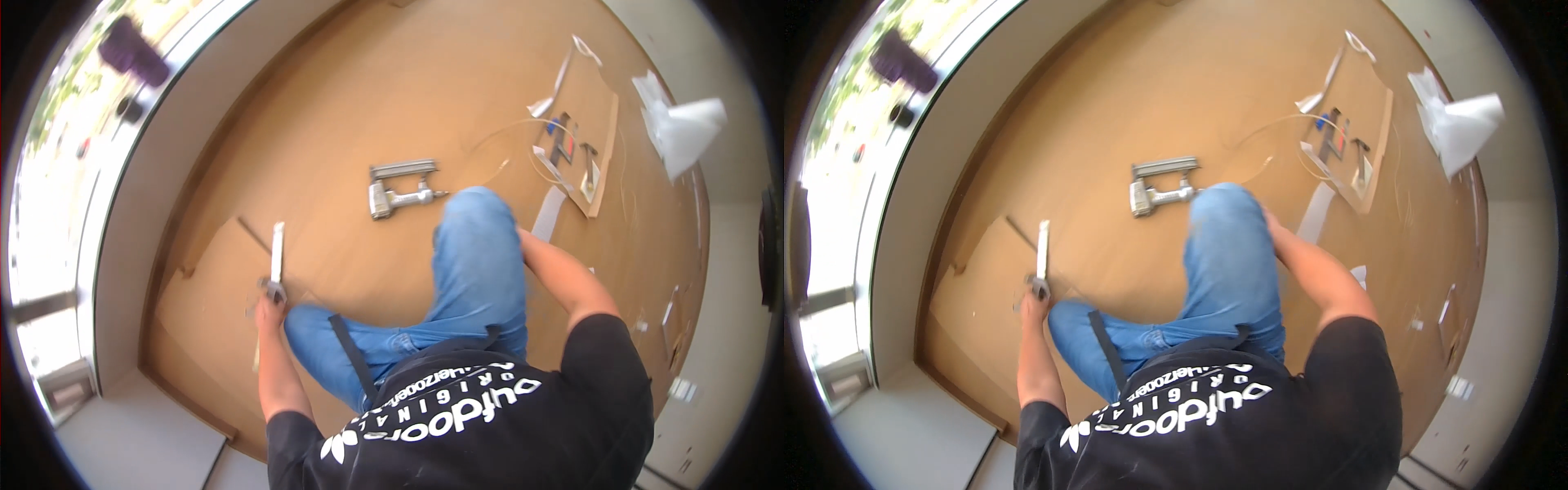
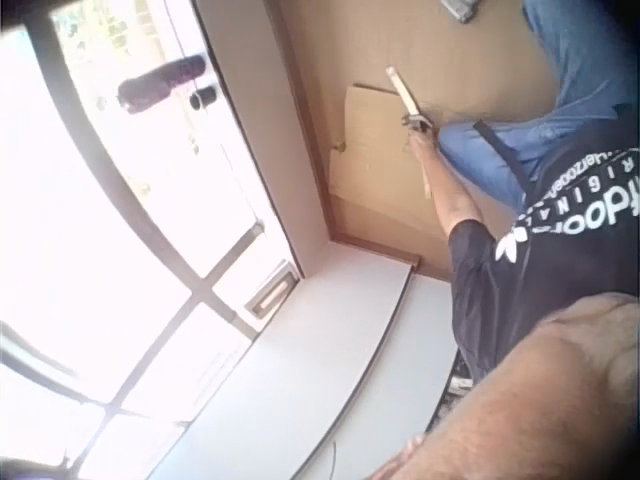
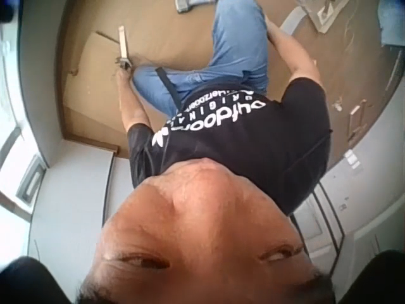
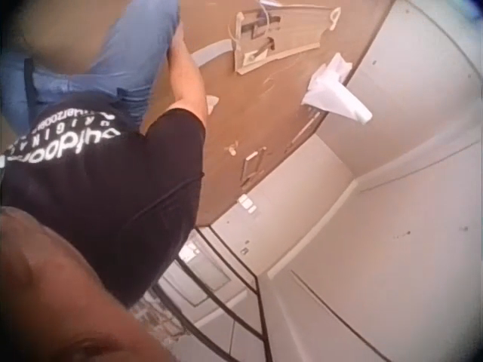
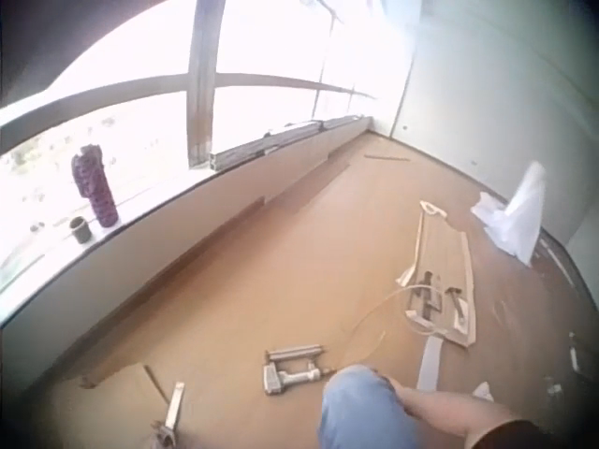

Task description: The person installs wooden floor trim by hand along the base of a wall using a pneumatic nail gun and a hammer, and checking the alignment with a square ruler.

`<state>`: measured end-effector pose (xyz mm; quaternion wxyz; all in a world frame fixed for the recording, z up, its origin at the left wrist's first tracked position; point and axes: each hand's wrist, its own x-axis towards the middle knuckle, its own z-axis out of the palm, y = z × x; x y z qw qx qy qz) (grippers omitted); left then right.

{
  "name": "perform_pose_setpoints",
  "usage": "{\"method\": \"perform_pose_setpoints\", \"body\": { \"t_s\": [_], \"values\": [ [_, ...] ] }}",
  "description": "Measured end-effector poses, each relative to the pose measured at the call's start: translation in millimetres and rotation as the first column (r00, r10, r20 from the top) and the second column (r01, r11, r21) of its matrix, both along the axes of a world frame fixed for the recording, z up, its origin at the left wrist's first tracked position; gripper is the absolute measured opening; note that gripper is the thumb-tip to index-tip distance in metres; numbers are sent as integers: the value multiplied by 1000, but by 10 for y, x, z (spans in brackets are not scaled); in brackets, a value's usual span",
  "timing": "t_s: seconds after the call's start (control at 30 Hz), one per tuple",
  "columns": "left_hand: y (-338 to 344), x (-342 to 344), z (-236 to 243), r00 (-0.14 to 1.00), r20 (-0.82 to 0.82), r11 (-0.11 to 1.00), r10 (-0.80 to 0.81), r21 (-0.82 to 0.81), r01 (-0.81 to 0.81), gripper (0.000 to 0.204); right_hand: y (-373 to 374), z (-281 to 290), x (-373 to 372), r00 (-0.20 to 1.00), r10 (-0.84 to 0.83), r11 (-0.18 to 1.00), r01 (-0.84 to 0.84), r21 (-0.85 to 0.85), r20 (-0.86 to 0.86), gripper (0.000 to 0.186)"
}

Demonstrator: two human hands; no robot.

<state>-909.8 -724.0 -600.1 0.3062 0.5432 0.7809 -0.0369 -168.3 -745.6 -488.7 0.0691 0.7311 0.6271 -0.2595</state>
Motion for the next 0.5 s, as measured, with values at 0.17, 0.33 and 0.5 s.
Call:
{"method": "perform_pose_setpoints", "body": {
  "t_s": [0.17, 0.33, 0.5],
  "values": [
    [-884, -119, 810, 862, 315, 908, 397, 0, -418, 50, 972, -756, -435, 945, 310, 951, -307, 40, -102, 60],
    [-1524, 412, 2394, 747, 246, 751, 617, 98, -653, 32, 1535, -1374, -831, 769, 588, 808, -558, 186, -251, 65],
    [-810, 983, 3578, 859, 264, 816, 438, 285, -503, 45, 2018, -1282, -1098, 497, 818, 575, -723, 383, -291, 65]
  ]
}}
